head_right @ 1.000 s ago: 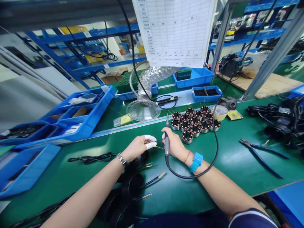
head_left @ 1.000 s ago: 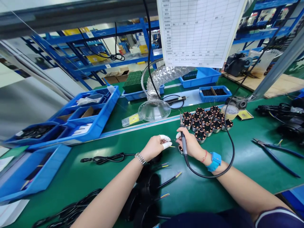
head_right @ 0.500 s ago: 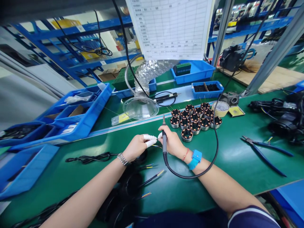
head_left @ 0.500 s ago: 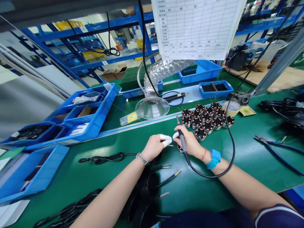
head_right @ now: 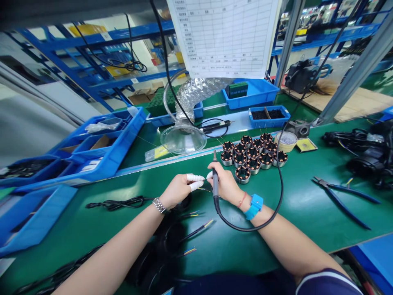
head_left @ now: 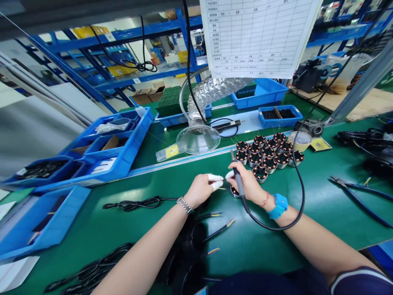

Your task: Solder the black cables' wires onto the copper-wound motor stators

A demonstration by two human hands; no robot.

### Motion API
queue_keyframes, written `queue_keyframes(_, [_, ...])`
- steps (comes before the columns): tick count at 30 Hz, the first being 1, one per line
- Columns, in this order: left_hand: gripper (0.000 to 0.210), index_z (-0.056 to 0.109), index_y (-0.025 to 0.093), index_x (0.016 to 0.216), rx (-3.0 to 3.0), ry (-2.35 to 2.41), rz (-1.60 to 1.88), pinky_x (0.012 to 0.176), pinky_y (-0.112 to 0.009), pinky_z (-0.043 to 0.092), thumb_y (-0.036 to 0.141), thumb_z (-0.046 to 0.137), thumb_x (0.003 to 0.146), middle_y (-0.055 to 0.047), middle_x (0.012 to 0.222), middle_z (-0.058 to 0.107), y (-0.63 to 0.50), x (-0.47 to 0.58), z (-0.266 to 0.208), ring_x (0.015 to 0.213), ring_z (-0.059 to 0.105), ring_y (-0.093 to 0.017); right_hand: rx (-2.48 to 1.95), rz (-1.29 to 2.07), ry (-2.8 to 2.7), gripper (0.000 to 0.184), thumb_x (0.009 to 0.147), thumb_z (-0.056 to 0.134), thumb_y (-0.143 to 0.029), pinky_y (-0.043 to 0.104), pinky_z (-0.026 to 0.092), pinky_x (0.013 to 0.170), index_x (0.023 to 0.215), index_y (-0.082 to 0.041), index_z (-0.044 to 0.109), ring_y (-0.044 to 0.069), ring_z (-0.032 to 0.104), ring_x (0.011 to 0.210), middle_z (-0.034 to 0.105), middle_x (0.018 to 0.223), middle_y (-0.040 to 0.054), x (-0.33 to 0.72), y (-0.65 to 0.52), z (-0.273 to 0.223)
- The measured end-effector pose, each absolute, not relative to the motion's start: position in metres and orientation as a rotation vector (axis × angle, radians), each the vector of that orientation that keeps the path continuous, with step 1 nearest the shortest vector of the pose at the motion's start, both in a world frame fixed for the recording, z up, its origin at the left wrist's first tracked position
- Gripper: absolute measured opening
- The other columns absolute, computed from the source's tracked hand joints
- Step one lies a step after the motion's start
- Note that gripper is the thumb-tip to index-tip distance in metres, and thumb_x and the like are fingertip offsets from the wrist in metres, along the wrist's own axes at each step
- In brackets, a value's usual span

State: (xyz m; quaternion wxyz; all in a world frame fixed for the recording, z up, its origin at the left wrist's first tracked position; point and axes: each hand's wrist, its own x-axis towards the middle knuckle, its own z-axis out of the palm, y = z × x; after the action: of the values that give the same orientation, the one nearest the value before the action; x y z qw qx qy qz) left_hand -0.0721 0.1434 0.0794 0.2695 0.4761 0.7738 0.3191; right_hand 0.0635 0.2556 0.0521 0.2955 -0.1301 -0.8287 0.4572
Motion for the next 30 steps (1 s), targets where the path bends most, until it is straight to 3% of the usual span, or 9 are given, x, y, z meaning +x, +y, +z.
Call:
queue_keyframes(8, [0.025,0.068,0.014,0.089,1.293,2.048,0.871,0.083,-0.033,0.045,0.029,0.055,0.072,-0.007,0.092,0.068,0.142,-0.070,0.081,0.086,0.060,-0.021,-0.431,1.001,-2.250,0.035,0.070,0.046,-0.008,0.018,0.037,0.049,0.103,-0.020,0.041,0.008,0.043,0.047,0.047,0.058,-0.0064,0.050,0.246,0.049])
queue_keyframes(13, [0.032,0.059,0.015,0.101,1.308,1.832,0.910,0.079,-0.030,0.046,0.029,0.057,0.073,-0.005,0.088,0.064,0.132,-0.083,0.083,0.081,0.058,-0.016,-0.320,1.008,-2.251,0.039,0.071,0.047,-0.008,0.023,0.044,0.063,0.107,-0.020,0.040,0.011,0.053,0.066,0.057,0.083,0.0024,0.066,0.249,0.054])
queue_keyframes(20, [0.011,0.060,0.015,0.079,1.513,1.852,0.896,0.070,-0.025,0.045,0.024,0.057,0.072,-0.003,0.079,0.057,0.125,-0.088,0.082,0.072,0.054,-0.013,-0.101,1.011,-2.376,0.036,0.071,0.050,-0.007,0.025,0.045,0.070,0.104,-0.020,0.044,0.013,0.051,0.075,0.053,0.085,0.0028,0.078,0.249,0.056])
queue_keyframes(27, [0.016,0.065,0.018,0.076,1.510,1.995,0.786,0.074,-0.027,0.044,0.028,0.054,0.075,-0.004,0.080,0.063,0.127,-0.082,0.088,0.076,0.057,-0.016,-0.220,0.901,-2.250,0.031,0.072,0.044,-0.004,0.025,0.044,0.065,0.099,-0.019,0.044,0.013,0.050,0.071,0.052,0.081,0.0028,0.069,0.247,0.037])
queue_keyframes(30, [0.021,0.065,0.016,0.075,1.340,1.972,0.778,0.064,-0.025,0.047,0.033,0.053,0.074,-0.004,0.077,0.062,0.128,-0.081,0.089,0.068,0.056,-0.015,-0.228,0.876,-2.244,0.033,0.073,0.044,-0.006,0.025,0.045,0.064,0.103,-0.019,0.043,0.012,0.050,0.068,0.052,0.081,0.0030,0.071,0.248,0.030])
